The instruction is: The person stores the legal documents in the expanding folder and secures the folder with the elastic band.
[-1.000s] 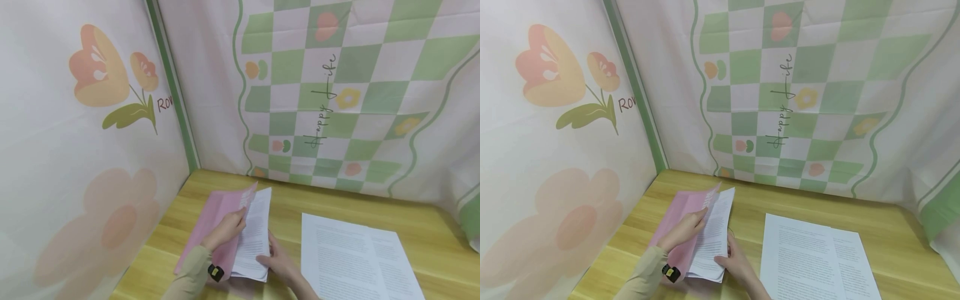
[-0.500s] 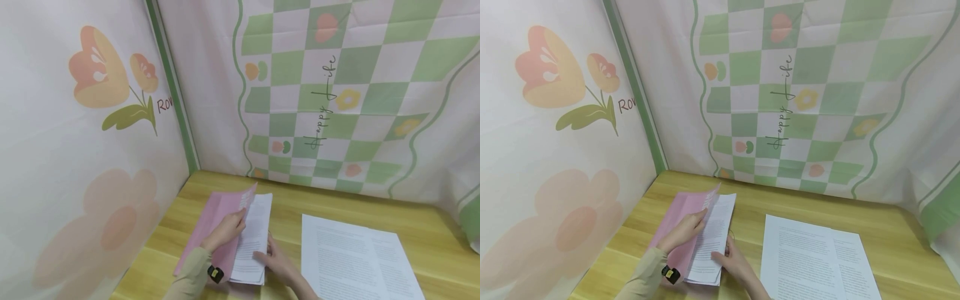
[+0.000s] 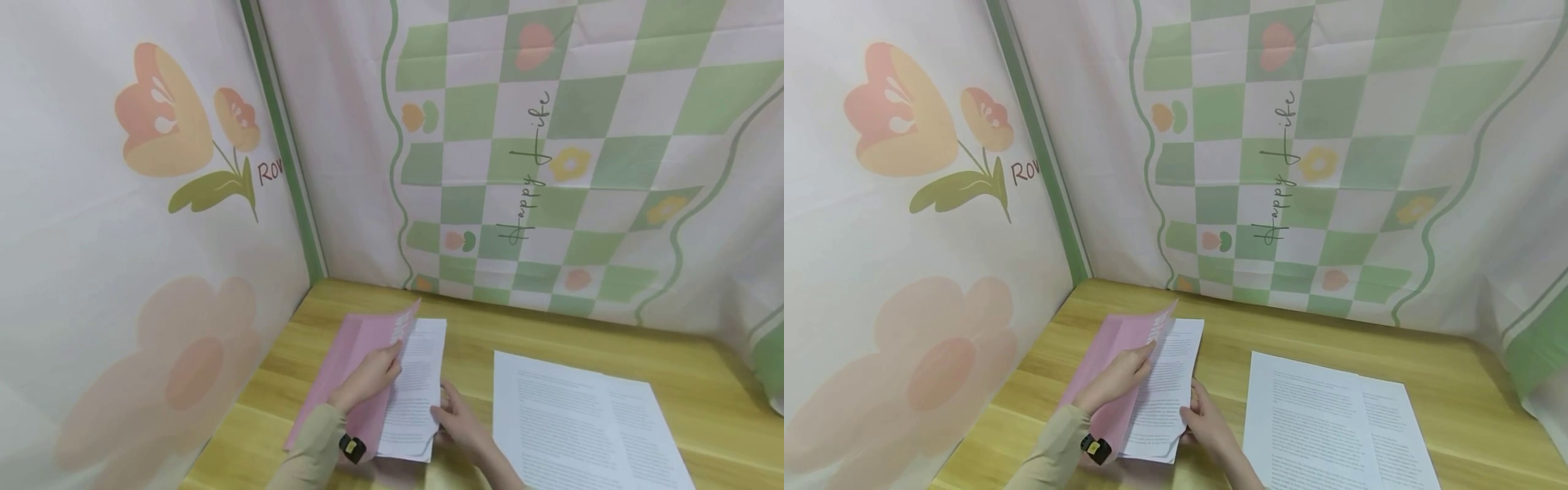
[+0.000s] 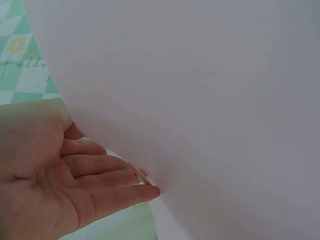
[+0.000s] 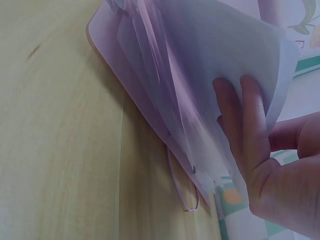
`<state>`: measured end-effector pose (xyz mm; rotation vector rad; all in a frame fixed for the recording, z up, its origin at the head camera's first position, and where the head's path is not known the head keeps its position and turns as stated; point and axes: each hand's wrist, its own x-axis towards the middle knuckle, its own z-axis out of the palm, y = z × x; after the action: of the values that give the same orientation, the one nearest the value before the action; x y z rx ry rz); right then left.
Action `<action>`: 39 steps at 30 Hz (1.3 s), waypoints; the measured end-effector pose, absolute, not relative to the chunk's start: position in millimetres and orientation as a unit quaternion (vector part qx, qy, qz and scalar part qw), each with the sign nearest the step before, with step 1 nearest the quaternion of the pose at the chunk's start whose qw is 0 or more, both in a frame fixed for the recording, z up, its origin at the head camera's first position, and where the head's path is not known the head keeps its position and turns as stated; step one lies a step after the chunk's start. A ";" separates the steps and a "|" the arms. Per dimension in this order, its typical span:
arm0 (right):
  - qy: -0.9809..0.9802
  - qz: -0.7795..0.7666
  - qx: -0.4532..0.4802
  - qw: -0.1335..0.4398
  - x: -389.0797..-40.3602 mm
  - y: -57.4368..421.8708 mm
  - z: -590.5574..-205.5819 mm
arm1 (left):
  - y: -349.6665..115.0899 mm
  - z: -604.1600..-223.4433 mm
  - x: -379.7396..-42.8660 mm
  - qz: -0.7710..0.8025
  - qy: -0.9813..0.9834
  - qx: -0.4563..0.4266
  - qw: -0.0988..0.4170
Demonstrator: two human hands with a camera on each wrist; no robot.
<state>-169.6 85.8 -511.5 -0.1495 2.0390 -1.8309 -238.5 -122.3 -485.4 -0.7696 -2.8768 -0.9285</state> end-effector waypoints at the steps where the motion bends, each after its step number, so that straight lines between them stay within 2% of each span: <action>1: 0.726 -0.656 -0.057 0.197 -170.0 85.8 -511.6 | -122.3 -485.7 -238.6 -0.296 -0.922 -0.250 0.017; 6: 0.724 -0.659 -0.066 0.193 -171.3 84.9 -511.5 | -122.3 -485.5 -238.8 -0.292 -0.920 -0.259 0.029; 13: 0.721 -0.661 -0.079 0.192 -173.7 78.5 -510.6 | -122.6 -484.2 -238.6 -0.297 -0.922 -0.250 0.014; 24: 0.723 -0.657 -0.101 0.191 -177.7 68.2 -511.9 | -122.7 -483.9 -237.6 -0.290 -0.920 -0.263 0.034; 39: 0.718 -0.661 -0.110 0.189 -180.7 58.8 -508.4 | -119.9 -482.0 -238.1 -0.289 -0.922 -0.256 0.030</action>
<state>-180.7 58.8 -508.4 -0.3083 2.0198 -1.8577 -238.1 -119.9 -482.0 -0.7897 -2.8427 -0.8926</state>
